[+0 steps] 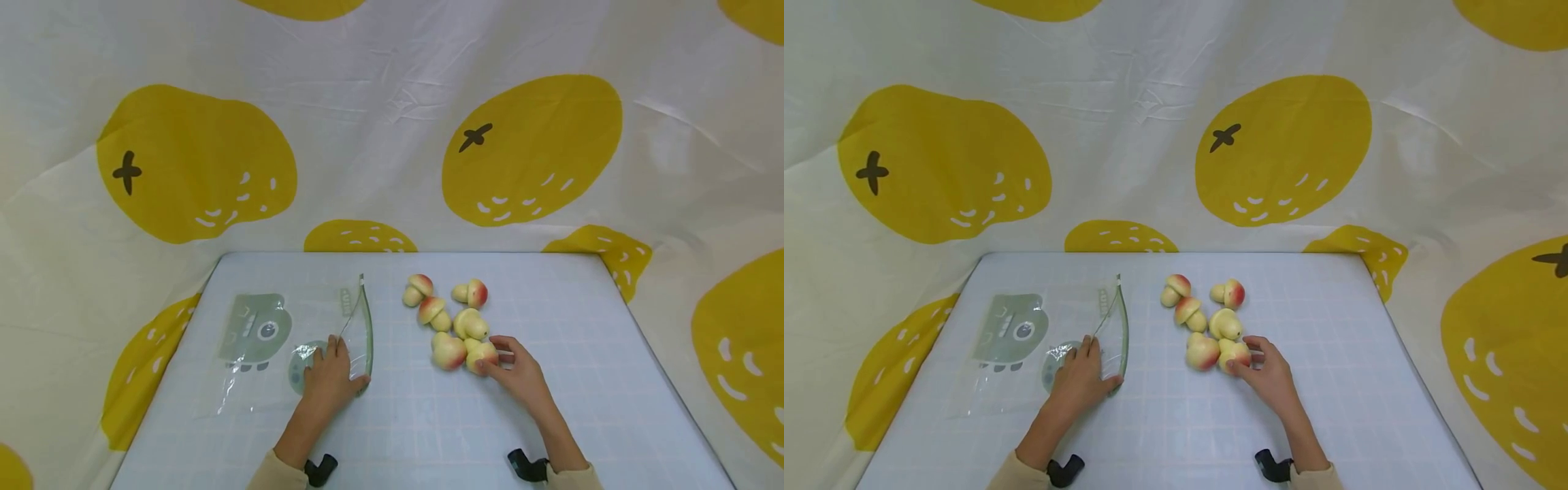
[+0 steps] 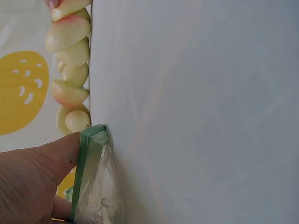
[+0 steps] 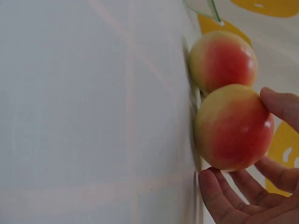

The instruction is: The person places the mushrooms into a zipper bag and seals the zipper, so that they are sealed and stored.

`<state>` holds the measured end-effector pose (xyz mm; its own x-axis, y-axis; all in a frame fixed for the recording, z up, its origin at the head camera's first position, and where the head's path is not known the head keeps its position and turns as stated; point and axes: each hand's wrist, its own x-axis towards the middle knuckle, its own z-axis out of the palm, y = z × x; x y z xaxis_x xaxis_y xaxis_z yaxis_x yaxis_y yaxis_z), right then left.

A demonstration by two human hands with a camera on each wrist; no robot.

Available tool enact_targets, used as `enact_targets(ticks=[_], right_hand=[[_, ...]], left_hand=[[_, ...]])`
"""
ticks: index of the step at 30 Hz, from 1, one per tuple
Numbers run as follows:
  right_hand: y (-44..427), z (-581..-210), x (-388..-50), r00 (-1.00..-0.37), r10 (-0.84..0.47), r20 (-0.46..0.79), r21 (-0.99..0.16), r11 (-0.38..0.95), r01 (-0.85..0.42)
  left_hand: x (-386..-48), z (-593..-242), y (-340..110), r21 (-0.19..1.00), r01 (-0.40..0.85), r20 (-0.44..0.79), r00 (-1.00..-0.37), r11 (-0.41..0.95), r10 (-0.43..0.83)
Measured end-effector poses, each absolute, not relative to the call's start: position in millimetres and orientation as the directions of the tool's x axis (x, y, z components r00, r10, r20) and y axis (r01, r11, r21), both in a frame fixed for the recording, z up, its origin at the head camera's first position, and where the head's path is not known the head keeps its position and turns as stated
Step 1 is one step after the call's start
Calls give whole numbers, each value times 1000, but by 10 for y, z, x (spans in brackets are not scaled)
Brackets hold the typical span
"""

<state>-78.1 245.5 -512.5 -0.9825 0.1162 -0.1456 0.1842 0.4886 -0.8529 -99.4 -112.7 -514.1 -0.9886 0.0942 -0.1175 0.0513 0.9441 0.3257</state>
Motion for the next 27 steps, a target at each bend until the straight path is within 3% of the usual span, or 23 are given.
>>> enact_targets(ticks=[27], right_hand=[[2476, -4943, -666, -988, 118, -102, -862, 485, 147]], left_hand=[[-979, -5137, -1132, 326, 55, -120, -988, 944, 98]])
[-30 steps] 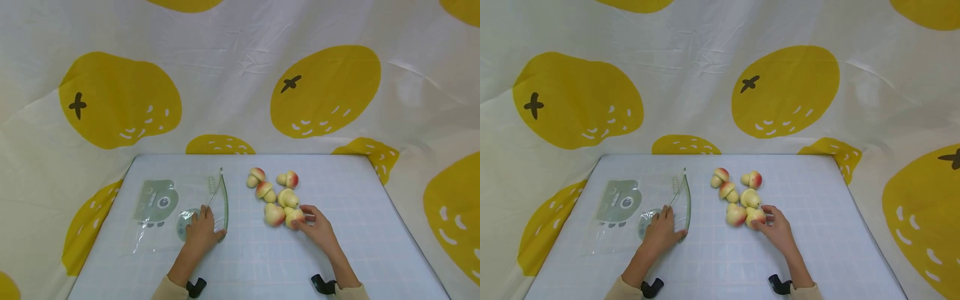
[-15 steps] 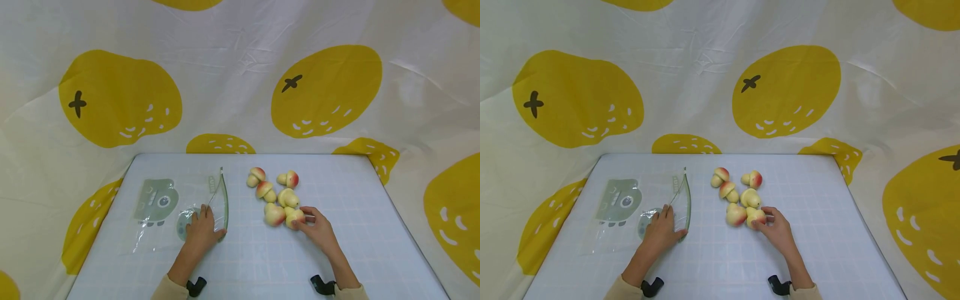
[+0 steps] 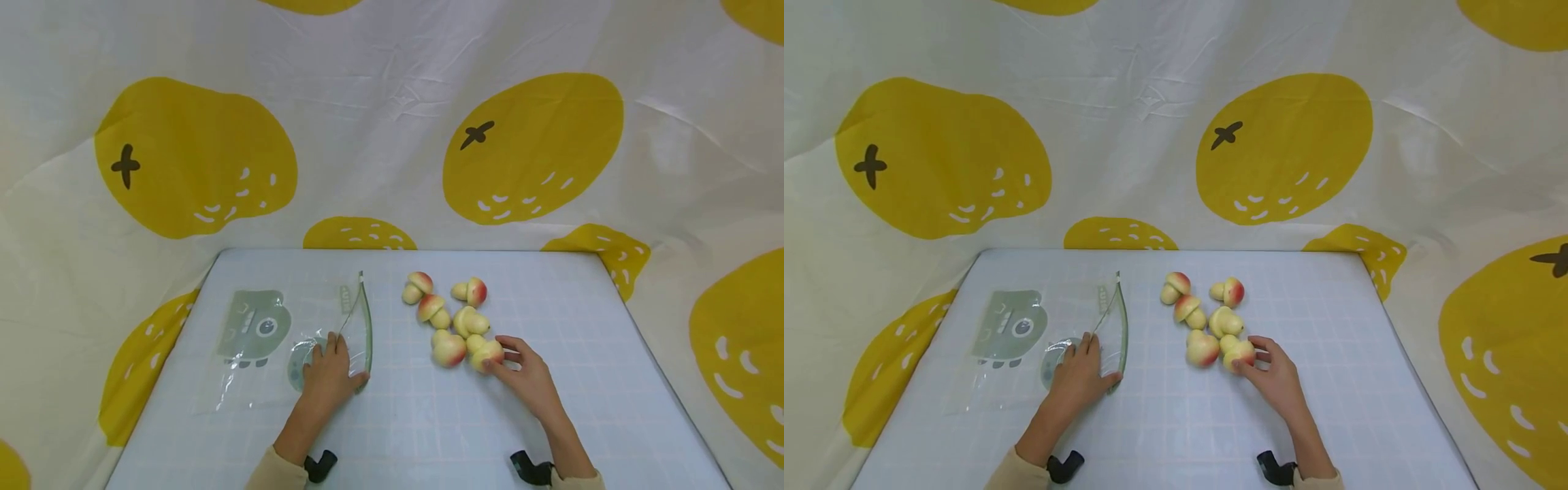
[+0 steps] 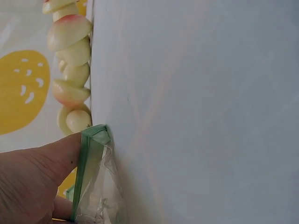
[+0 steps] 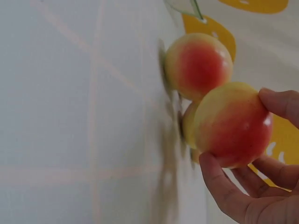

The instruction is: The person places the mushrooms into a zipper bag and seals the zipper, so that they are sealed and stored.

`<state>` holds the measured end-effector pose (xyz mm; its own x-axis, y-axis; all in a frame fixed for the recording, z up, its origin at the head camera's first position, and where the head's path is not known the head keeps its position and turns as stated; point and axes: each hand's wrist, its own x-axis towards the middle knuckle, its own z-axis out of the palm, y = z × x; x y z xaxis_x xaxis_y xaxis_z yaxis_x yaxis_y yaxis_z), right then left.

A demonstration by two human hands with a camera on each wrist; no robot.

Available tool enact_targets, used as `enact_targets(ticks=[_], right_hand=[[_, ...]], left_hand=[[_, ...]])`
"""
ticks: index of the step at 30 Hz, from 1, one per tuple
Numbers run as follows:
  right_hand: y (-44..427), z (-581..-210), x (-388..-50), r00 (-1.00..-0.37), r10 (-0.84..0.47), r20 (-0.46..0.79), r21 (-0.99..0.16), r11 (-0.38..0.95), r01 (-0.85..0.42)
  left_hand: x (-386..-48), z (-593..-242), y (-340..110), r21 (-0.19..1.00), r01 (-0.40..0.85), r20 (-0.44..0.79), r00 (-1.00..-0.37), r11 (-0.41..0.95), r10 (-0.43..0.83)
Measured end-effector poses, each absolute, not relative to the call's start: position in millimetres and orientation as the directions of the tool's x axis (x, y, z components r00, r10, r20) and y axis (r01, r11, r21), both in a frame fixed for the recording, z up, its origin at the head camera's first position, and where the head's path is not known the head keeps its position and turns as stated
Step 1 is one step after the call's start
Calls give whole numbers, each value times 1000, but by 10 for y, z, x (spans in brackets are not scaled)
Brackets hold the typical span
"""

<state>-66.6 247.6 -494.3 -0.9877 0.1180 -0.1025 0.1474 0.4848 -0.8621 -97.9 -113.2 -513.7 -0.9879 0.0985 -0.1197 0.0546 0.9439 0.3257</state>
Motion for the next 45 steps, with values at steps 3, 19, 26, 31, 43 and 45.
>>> enact_targets(ticks=[3, 19, 26, 31, 43, 45], right_hand=[[2476, -4883, -649, -991, 108, -83, -877, 465, 124], [2324, -4618, -805, -999, 45, 24, -919, 394, -4], [2097, -4524, -1035, -994, -20, 106, -946, 307, -107], [1872, -4477, -1185, -989, -61, 134, -954, 261, -146], [1245, -4579, -1472, -974, -152, 167, -955, 222, -198], [1148, -4609, -1517, -971, -163, 174, -953, 220, -207]], left_hand=[[-980, -5123, -1133, 330, 54, -122, -988, 942, 99], [-977, -5137, -1127, 323, 59, -119, -988, 945, 102], [-976, -5121, -1125, 331, 55, -124, -987, 942, 101], [-978, -5123, -1126, 336, 50, -131, -986, 940, 99], [-974, -5117, -1118, 330, 47, -124, -988, 943, 92], [-974, -5118, -1119, 329, 46, -120, -989, 943, 90]])
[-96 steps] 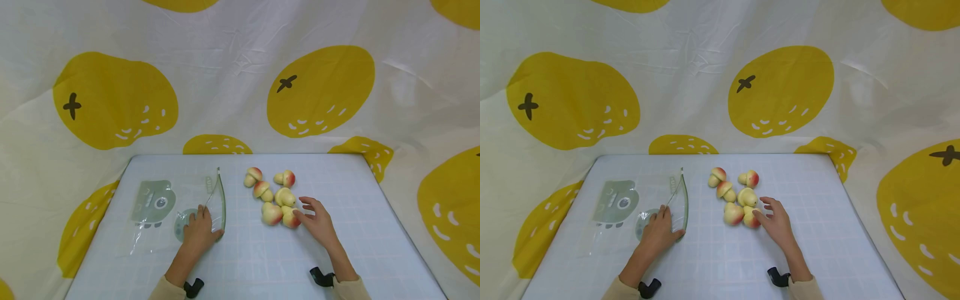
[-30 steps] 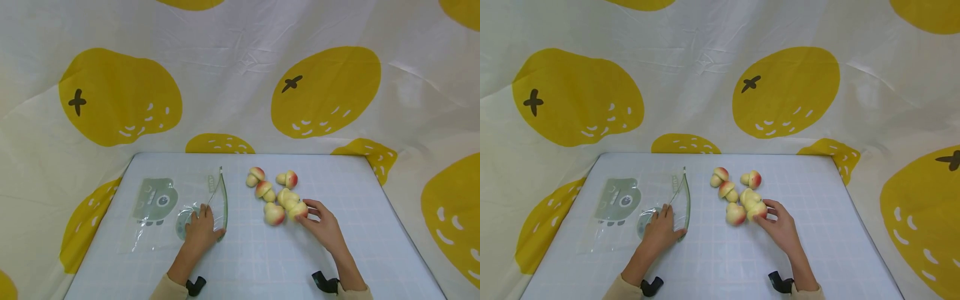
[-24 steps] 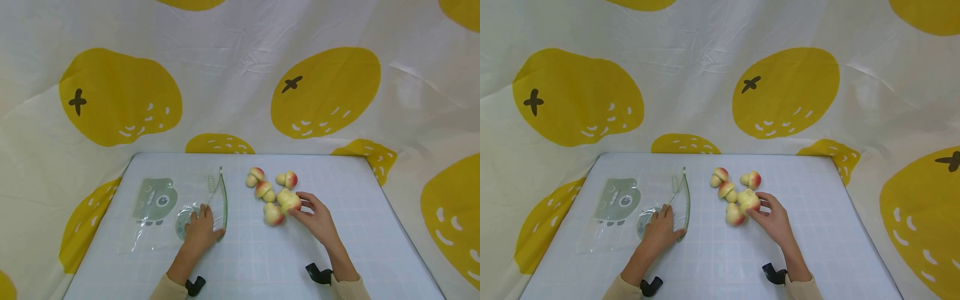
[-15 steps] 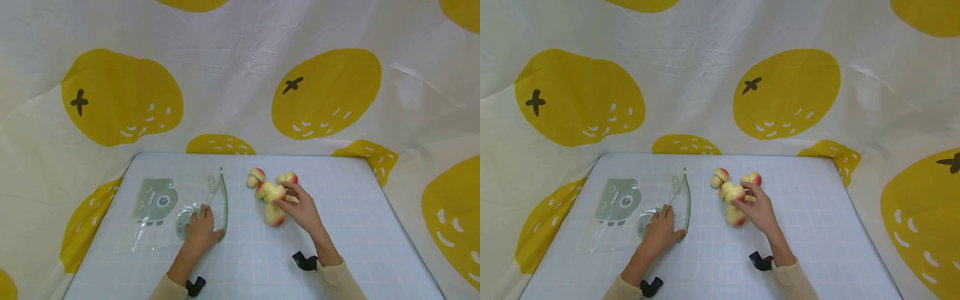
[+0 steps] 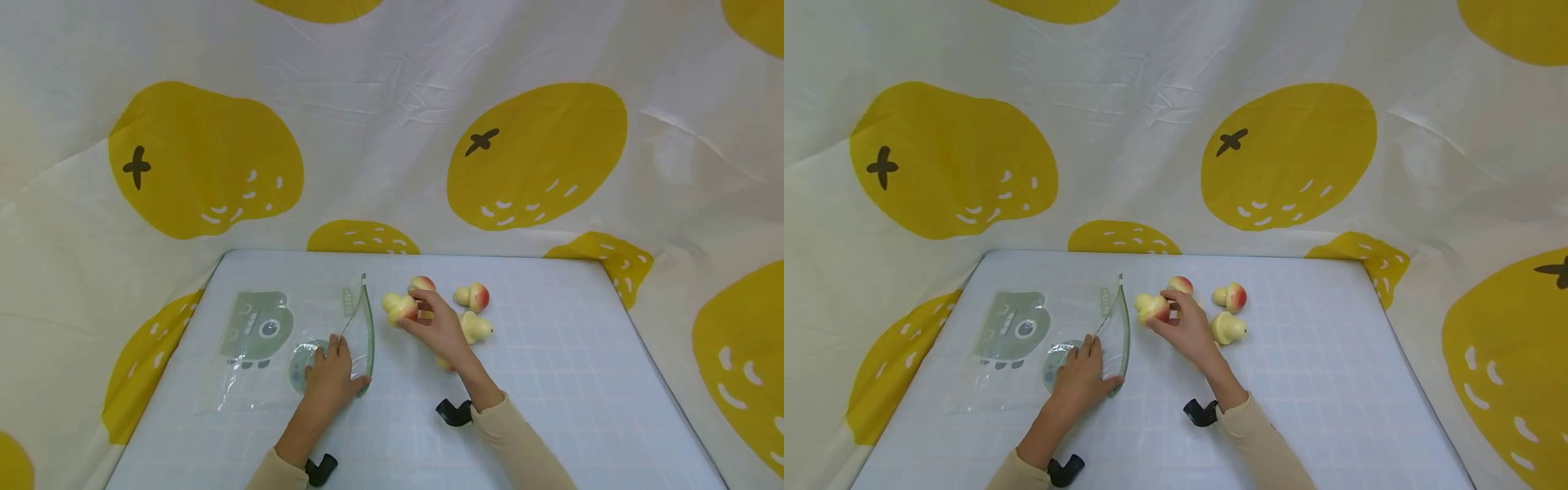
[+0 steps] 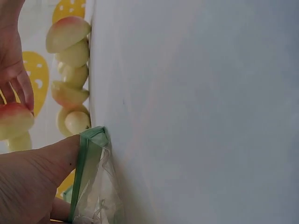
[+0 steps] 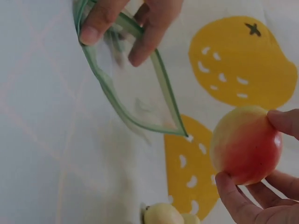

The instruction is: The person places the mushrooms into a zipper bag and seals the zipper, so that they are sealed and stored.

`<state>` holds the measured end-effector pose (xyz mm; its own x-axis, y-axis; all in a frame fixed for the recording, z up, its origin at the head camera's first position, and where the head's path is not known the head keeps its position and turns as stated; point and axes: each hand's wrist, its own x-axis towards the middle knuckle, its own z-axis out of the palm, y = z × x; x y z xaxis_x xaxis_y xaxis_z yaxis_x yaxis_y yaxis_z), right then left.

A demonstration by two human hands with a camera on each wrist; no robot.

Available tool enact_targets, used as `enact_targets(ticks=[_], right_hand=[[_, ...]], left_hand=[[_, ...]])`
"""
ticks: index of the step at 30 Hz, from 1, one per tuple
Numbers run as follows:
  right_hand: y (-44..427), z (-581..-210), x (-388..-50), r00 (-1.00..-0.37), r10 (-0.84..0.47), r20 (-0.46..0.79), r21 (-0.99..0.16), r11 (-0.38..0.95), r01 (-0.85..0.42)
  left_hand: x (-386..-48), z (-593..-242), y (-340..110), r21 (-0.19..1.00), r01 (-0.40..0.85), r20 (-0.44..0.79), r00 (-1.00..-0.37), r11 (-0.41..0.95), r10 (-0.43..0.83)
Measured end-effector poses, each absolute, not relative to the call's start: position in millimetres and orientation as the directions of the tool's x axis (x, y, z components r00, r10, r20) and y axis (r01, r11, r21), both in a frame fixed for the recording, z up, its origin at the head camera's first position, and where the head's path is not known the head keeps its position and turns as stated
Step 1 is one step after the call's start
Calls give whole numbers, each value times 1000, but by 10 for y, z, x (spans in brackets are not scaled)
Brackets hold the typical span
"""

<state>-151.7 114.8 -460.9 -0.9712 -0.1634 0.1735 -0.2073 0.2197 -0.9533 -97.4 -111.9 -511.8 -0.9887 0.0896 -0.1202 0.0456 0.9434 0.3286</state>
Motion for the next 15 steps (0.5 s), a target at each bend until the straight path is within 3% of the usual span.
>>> enact_targets(ticks=[15], right_hand=[[661, -5039, -1679, -950, -267, 159, -887, 385, -257]], left_hand=[[-1005, -5141, -1098, 320, 20, -138, -988, 947, 68]])
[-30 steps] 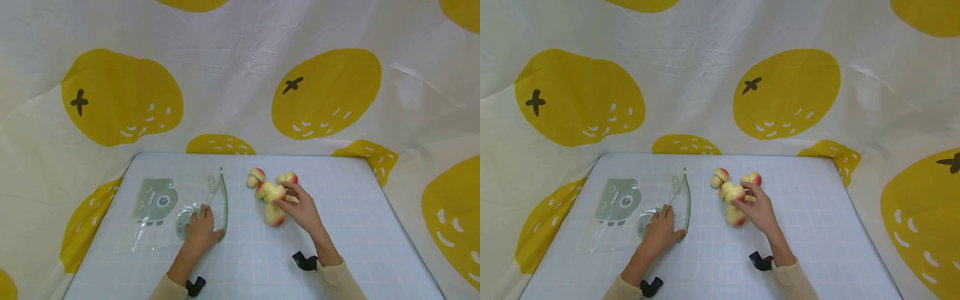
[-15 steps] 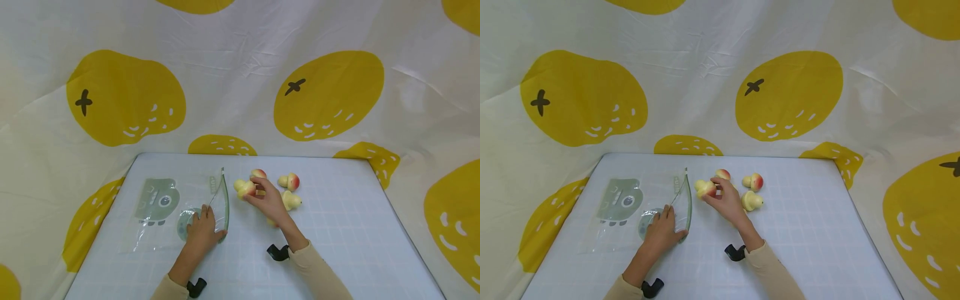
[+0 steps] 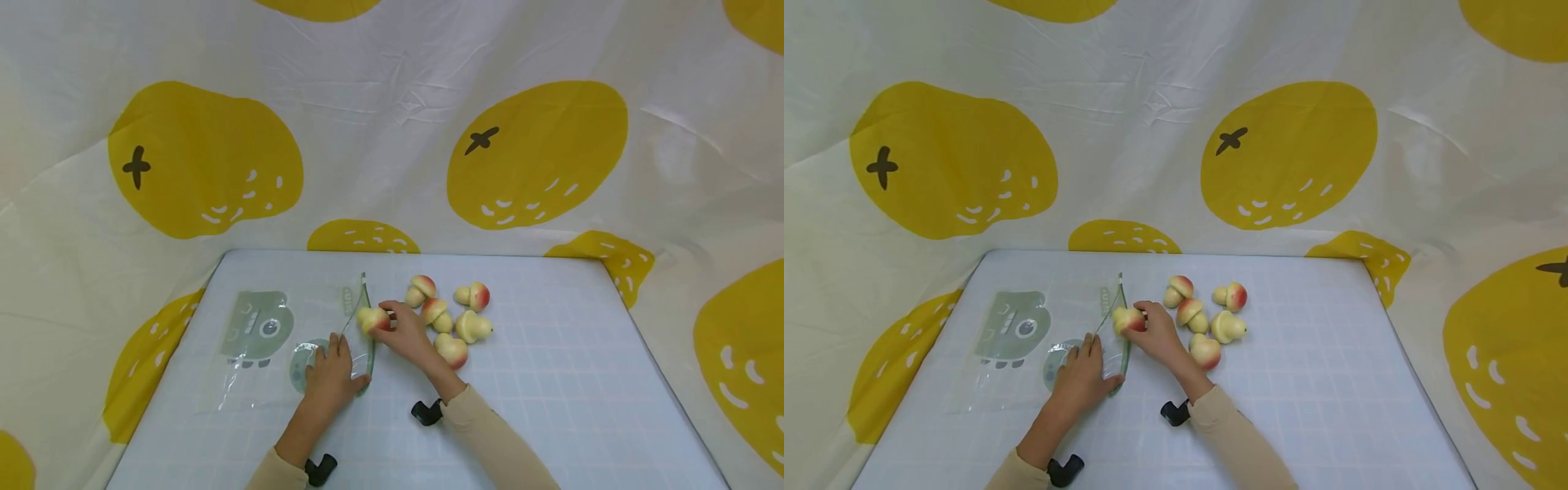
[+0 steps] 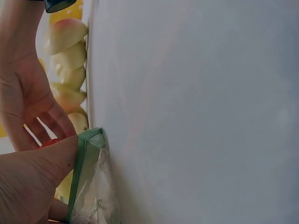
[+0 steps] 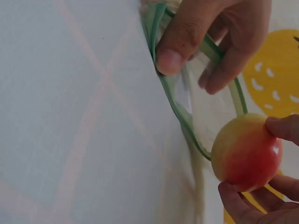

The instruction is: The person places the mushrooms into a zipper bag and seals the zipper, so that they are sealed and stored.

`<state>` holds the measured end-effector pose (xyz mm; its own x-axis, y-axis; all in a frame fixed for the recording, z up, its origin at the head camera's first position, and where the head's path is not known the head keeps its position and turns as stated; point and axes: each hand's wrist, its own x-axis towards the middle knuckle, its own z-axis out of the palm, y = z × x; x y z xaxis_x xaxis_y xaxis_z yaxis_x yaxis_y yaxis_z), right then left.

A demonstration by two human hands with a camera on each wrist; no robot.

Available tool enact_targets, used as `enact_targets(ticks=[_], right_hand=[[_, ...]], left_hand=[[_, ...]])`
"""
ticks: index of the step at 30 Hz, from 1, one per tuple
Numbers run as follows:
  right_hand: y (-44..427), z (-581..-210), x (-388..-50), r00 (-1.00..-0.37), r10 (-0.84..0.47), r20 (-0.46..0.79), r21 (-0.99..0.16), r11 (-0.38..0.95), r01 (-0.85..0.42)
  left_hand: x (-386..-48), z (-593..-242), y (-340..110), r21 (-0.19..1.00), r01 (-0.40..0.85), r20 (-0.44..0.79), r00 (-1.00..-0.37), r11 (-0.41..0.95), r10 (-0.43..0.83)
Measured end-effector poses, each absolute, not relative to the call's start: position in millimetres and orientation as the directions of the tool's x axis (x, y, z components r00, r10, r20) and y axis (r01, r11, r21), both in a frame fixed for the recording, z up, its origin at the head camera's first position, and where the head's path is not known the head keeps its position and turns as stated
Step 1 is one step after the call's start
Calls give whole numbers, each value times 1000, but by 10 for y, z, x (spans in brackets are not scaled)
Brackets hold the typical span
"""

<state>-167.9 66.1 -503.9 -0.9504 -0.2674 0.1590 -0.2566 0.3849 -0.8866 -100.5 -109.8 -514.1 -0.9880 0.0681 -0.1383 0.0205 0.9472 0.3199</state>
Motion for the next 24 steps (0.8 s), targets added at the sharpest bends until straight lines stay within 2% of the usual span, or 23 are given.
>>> enact_targets(ticks=[9, 24], right_hand=[[469, -5136, -1765, -930, -299, 214, -815, 471, -339], [340, -5211, -1817, -940, -288, 182, -811, 497, -309]], left_hand=[[-988, -5127, -1077, 262, 52, -74, -994, 964, 74], [-938, -5146, -1050, 270, 62, -11, -998, 961, 68]])
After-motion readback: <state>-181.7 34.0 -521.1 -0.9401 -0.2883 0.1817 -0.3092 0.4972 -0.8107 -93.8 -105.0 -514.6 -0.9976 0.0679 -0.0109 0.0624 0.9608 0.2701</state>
